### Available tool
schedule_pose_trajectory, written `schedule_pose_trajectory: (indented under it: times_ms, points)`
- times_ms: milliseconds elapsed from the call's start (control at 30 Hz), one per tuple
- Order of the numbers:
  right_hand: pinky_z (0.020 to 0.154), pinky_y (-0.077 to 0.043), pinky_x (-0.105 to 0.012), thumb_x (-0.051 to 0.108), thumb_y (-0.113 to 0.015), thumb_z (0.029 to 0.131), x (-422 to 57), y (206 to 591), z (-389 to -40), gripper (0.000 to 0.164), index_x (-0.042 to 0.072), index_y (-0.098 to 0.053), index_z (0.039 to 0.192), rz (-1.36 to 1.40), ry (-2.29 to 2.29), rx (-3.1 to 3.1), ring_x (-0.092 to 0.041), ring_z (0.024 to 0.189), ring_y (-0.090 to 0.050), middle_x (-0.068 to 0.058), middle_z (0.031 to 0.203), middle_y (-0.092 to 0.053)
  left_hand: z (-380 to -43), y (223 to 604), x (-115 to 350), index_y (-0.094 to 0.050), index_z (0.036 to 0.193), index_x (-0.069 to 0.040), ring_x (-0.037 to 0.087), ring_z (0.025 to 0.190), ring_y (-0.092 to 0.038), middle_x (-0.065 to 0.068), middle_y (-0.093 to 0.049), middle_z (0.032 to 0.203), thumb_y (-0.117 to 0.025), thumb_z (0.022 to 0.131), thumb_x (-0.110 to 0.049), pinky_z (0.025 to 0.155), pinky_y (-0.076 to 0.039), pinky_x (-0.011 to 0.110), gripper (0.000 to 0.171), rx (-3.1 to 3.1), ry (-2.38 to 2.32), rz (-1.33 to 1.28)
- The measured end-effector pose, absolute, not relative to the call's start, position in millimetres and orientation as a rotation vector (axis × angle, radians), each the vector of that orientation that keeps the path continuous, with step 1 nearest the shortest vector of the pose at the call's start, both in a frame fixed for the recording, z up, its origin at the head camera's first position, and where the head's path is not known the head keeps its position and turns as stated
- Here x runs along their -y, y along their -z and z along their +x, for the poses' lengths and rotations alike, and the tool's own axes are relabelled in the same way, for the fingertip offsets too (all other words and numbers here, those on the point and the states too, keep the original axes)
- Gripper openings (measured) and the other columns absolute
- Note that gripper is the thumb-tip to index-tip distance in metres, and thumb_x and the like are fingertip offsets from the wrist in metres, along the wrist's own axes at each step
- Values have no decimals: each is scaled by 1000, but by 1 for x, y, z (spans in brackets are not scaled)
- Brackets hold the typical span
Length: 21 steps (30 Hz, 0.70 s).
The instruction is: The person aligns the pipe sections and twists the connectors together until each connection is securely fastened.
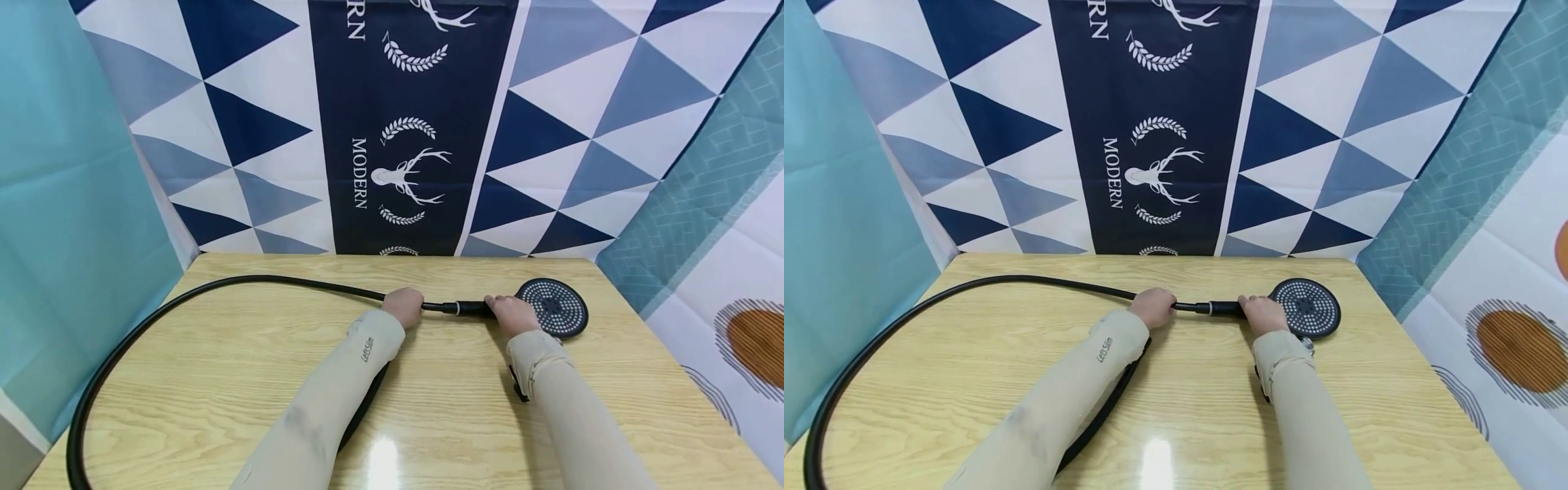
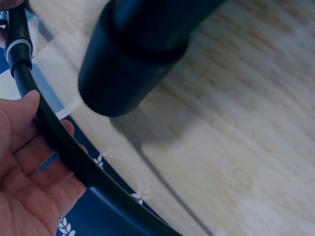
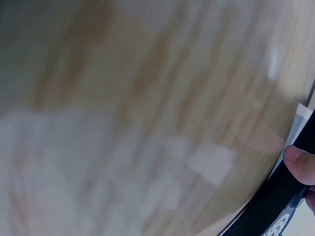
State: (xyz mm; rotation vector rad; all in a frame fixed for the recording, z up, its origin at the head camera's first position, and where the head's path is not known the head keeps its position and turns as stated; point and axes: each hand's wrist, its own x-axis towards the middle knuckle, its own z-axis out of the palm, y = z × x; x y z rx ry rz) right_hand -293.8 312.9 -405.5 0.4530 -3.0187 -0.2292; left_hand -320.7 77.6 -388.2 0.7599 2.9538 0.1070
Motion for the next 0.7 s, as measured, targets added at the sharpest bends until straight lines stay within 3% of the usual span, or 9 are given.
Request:
schedule_pose_trajectory:
  times_ms: [133, 333, 500, 700]
  points:
    - [68, -54, -45, -18, -62, 80, -312, 407, -295, 42, -2, -60, 119, 432, 223, 3026, -36, 82, -64, -22, 96, -65, -321, 391, -76, -68, 110, -13, 16, 89, -65, 2, -69, 102, -57, 97, -24, 73, -54, 33, 20, -2945, -93, 741]
    - [65, -54, -44, -16, -58, 85, -309, 404, -294, 40, -2, -59, 122, 331, 152, 3071, -36, 81, -64, -22, 97, -66, -319, 389, -75, -54, 136, -15, 18, 112, -58, 2, -60, 127, -56, 98, -33, 87, -50, 32, 42, -2925, -17, 716]
    - [68, -53, -47, -12, -52, 89, -305, 398, -294, 40, -3, -55, 128, 228, 49, 3127, -37, 84, -63, -25, 100, -64, -317, 381, -74, -57, 133, -19, 19, 111, -58, 1, -60, 126, -54, 98, -34, 85, -51, 34, 38, -2915, 5, 683]
    - [68, -53, -47, -10, -53, 87, -304, 398, -294, 46, -4, -51, 133, 178, -27, 3151, -38, 85, -62, -27, 105, -62, -317, 377, -74, -65, 122, -20, 17, 96, -62, 0, -66, 111, -50, 101, -32, 76, -53, 35, 29, -2931, 28, 680]
